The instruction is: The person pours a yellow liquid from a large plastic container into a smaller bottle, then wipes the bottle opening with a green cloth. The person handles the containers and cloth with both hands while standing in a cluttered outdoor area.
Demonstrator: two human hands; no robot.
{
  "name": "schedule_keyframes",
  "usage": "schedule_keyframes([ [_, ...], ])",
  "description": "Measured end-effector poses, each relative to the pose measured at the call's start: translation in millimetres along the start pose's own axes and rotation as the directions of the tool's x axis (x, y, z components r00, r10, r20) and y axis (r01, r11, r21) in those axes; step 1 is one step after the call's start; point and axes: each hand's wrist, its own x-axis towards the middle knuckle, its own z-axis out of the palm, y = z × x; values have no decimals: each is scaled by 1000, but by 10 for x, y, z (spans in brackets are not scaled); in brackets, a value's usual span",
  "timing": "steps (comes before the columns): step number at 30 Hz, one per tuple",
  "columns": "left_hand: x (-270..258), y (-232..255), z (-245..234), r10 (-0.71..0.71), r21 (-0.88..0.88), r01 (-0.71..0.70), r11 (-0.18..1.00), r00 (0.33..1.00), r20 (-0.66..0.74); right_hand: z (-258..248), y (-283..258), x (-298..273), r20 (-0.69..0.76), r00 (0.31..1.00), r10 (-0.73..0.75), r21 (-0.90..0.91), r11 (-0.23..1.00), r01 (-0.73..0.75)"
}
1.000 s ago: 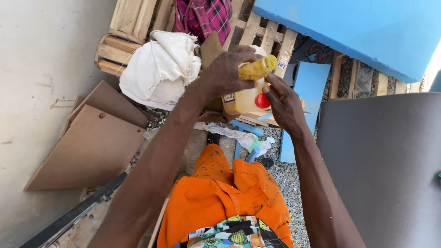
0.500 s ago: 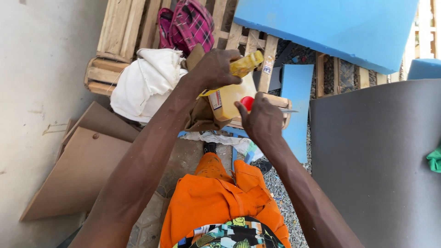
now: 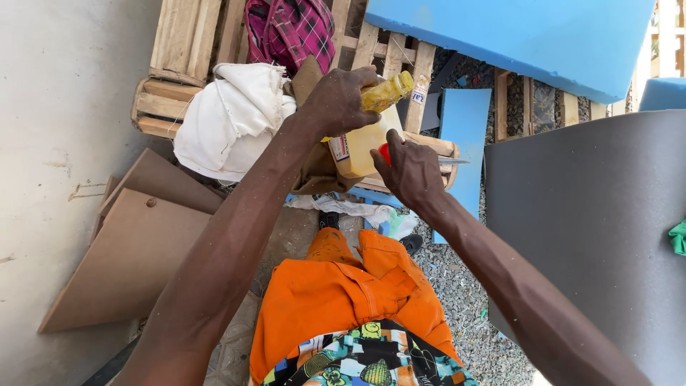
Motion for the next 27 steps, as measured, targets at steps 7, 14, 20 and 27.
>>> schedule_keyframes([
  [7, -22, -20, 4, 55, 6, -54, 999, 998, -36, -290, 198, 76, 345, 876, -336, -204, 884, 420],
  [14, 28, 44, -52, -99, 20, 98, 995, 994, 41, -625, -27, 104, 193, 948, -252, 61, 968, 245],
  [20, 25, 47, -51, -66, 12, 65, 998, 997, 49, -468, -117, 86, 215, 976, 46, 7, 999, -49],
  [27, 16, 41, -62, 13, -29, -13, 1000, 1000, 3, -345, -132, 79, 157, 983, 92, -91, 993, -78],
])
